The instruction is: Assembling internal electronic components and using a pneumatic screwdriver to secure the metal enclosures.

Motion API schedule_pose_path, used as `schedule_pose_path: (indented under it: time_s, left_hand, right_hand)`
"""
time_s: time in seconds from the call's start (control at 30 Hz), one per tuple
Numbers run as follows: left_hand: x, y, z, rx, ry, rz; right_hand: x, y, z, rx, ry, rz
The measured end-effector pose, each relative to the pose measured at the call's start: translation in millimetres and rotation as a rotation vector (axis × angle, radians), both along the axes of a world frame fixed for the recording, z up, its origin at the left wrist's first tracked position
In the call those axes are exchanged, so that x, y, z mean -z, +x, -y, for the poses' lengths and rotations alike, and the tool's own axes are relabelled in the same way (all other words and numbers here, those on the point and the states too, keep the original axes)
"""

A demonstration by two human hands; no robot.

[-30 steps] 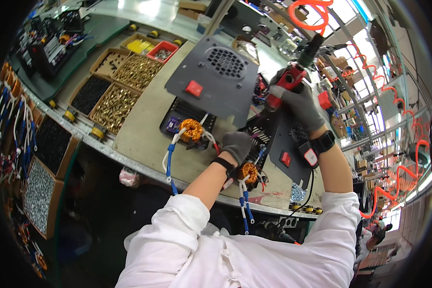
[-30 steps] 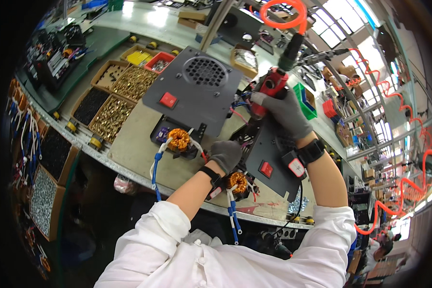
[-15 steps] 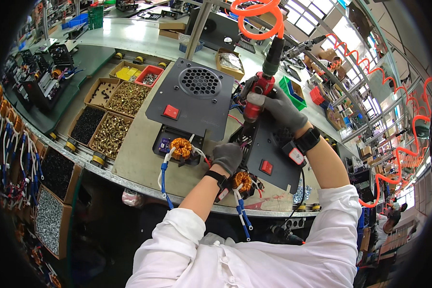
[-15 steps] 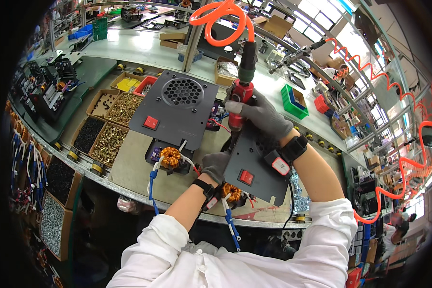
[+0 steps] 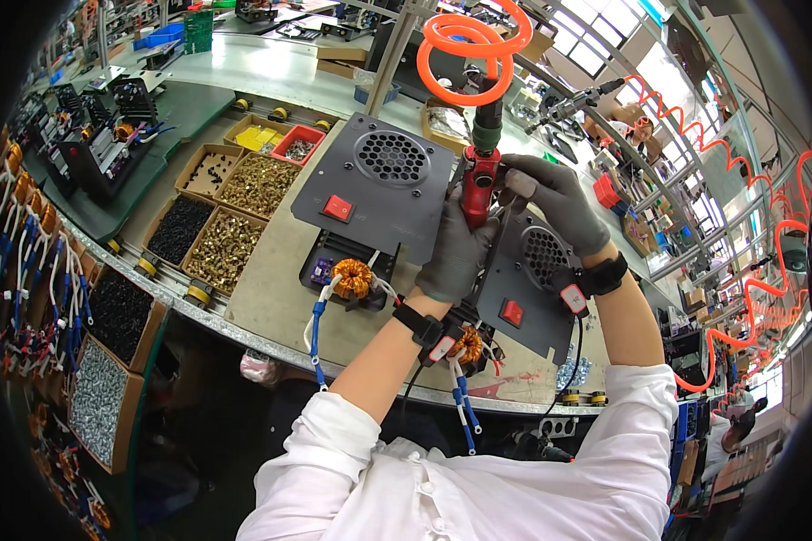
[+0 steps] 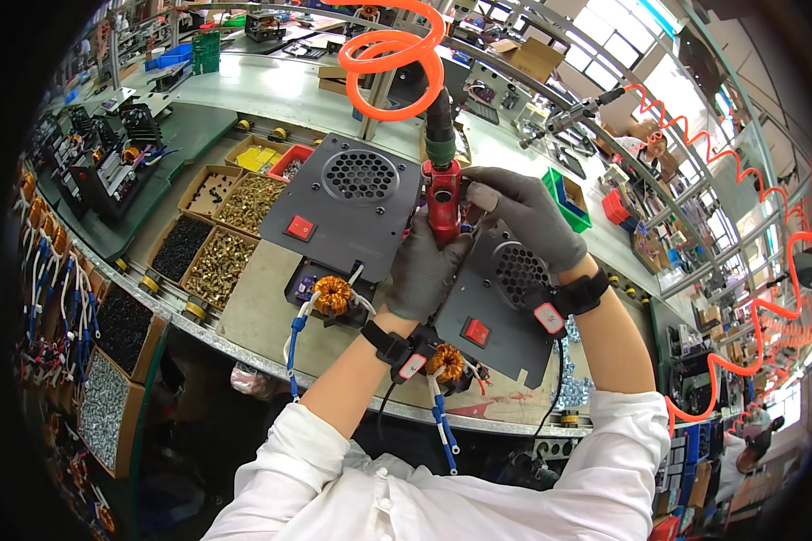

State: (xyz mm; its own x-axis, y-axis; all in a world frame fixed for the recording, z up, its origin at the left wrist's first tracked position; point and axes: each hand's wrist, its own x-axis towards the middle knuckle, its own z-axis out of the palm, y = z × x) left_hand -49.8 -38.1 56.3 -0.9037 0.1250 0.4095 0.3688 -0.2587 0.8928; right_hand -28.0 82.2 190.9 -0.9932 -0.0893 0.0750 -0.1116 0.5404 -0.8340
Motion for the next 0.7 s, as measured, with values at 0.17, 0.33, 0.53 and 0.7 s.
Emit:
schedule_pose_path:
  time_s: [0.17,0.33,0.53,0.7]
  left_hand:
    - [5.2,-20.8,4.4,0.103,-0.151,0.018]
    - [11.8,-24.8,6.0,0.252,-0.112,0.018]
    - [38.4,-31.7,-14.8,0.314,-0.234,-0.064]
    - [76.8,-1.3,-15.8,0.318,-1.070,-0.216]
  right_hand:
    - [-1.1,-6.9,7.2,-0.014,-0.060,0.021]
    - [7.9,-14.5,-4.0,-0.065,-0.144,0.095]
    - [22.7,-19.3,-7.2,-0.138,-0.003,0.172]
    - [39.3,-6.4,-14.9,-0.096,-0.155,0.009]
